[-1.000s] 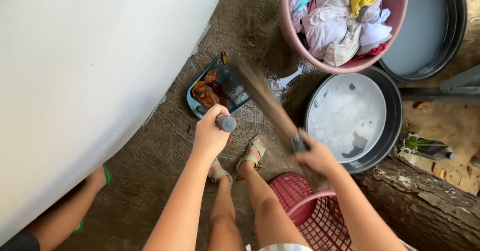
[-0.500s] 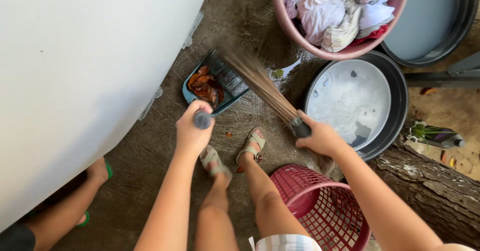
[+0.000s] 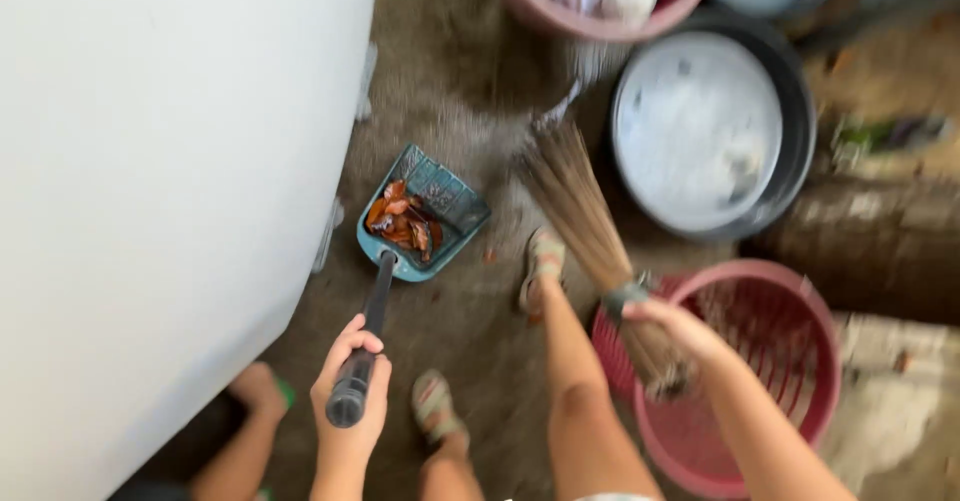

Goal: The recorder uses a broom to sweep leaves and debris into a dustpan in an outdoor utility area.

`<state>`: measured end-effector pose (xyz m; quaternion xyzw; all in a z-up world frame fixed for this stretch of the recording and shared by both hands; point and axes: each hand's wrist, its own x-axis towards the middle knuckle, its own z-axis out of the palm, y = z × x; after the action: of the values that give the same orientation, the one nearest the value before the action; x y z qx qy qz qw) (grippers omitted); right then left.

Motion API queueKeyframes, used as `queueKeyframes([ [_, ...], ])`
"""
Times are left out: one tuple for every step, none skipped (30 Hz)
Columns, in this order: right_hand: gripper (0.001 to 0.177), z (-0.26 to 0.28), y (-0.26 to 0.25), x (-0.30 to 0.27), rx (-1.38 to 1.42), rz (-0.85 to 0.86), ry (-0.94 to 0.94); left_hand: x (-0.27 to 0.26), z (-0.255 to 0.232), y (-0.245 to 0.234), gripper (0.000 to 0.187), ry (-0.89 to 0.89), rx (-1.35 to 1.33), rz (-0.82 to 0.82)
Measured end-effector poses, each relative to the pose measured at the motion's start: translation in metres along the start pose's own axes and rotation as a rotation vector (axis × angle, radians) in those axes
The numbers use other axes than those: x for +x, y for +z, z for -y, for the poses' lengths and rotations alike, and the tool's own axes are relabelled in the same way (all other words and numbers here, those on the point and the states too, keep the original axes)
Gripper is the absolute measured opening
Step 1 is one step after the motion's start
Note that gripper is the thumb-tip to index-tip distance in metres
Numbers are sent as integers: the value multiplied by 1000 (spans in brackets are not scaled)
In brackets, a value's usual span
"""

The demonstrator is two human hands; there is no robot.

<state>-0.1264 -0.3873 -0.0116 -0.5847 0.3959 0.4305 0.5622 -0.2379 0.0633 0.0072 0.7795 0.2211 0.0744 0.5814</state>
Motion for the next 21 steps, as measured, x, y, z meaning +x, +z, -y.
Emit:
queueKeyframes([
  [68, -11, 24, -3, 26, -6, 21, -4, 1, -13, 23, -9, 14, 29],
  [64, -22, 39, -14, -60, -122, -27, -21, -2, -22, 22, -36, 41, 48],
  [62, -33, 52, -25, -149, -236, -73, -37, -6, -29, 21, -62, 68, 66],
  [62, -55, 56, -18, -138, -235, -49, -48, -5, -39, 21, -77, 82, 83],
  [64, -75, 59, -11, -171, -222, -104, -56, -5, -47, 21, -89, 96, 111],
  [67, -86, 59, -1, -203, -214, -177, -58, -5, -49, 21, -85, 101, 135],
  [67, -108, 61, 15, -192, -219, -172, -62, -2, -51, 21, -85, 104, 147],
  [66, -127, 64, 32, -299, -284, -208, -65, 1, -54, 23, -122, 119, 177],
  [65, -145, 66, 49, -405, -350, -244, -67, 3, -55, 25, -159, 135, 207],
  [65, -167, 74, 50, -394, -354, -238, -68, 8, -53, 25, -157, 139, 219],
  [68, -187, 83, 52, -345, -321, -250, -70, 13, -51, 24, -169, 173, 242],
  [72, -209, 91, 52, -297, -293, -261, -72, 19, -47, 23, -183, 203, 268],
  [72, -224, 87, 41, -287, -302, -255, -73, 27, -42, 23, -182, 204, 282],
  [83, -237, 86, 32, -248, -158, -156, -74, 32, -40, 24, -217, 206, 303],
  [95, -249, 85, 23, -208, -15, -56, -74, 38, -37, 24, -252, 208, 323],
  [95, -254, 78, 2, -201, -18, -53, -77, 42, -37, 24, -252, 211, 330],
  [100, -259, 71, -19, -254, -10, -78, -79, 45, -36, 25, -181, 187, 343],
  [105, -262, 65, -40, -306, -2, -107, -80, 48, -35, 26, -106, 162, 356],
  [105, -270, 64, -45, -298, -5, -107, -83, 46, -35, 26, -103, 164, 364],
  [104, -274, 64, -46, -406, -126, -136, -81, 43, -35, 23, -152, 165, 358],
  [103, -277, 65, -46, -513, -249, -163, -79, 41, -35, 21, -202, 166, 353],
])
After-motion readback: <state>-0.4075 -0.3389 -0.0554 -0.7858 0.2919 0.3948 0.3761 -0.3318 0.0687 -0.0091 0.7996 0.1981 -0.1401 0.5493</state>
